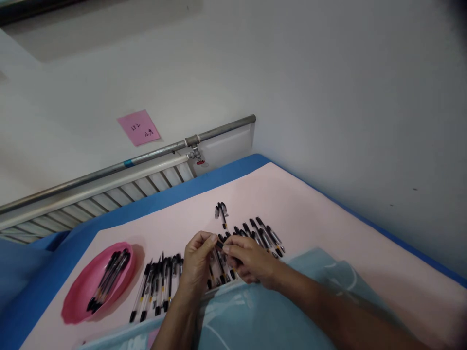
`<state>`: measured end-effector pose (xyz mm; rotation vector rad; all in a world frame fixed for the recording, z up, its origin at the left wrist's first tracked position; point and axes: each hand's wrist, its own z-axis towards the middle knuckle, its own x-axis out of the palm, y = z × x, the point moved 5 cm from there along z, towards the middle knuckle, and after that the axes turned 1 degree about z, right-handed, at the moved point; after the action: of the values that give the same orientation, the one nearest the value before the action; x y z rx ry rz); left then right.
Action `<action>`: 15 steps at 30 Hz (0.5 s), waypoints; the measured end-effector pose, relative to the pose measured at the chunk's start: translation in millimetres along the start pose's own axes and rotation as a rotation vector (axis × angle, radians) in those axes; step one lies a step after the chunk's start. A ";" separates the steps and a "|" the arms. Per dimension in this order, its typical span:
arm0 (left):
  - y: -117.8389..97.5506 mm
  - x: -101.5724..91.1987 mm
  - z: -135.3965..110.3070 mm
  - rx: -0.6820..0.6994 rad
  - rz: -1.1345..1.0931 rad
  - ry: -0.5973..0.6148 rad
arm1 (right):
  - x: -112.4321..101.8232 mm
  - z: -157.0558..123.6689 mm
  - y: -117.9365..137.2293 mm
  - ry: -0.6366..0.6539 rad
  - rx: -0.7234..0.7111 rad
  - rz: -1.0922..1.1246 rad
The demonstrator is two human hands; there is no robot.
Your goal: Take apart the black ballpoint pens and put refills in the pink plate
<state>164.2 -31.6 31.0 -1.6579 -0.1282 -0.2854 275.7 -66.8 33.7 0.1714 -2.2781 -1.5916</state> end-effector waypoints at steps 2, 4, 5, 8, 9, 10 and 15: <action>-4.2 2.6 1.5 0.012 0.043 0.037 | 1.1 -1.3 0.2 0.011 0.038 0.096; -7.6 4.9 10.2 -0.004 0.100 0.070 | -3.2 -0.6 2.1 -0.045 0.015 0.101; -9.7 5.0 18.2 -0.005 0.151 0.070 | -6.6 -0.1 3.4 -0.083 -0.006 0.092; -17.0 1.2 54.6 0.029 0.476 -0.016 | -17.0 1.0 8.2 -0.170 -0.074 0.077; -18.6 -1.3 68.9 0.034 0.629 -0.073 | -20.1 0.8 9.4 -0.190 -0.090 0.074; -18.8 -2.6 83.1 0.036 0.696 -0.108 | -22.5 0.5 10.2 -0.200 -0.101 0.070; -5.8 -4.6 133.4 0.004 0.911 -0.204 | -28.9 -1.1 11.6 -0.203 -0.186 -0.024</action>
<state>172.9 101.6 24.1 -1.5748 0.4688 0.5721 304.2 -55.0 38.5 -0.0113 -2.2635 -1.8996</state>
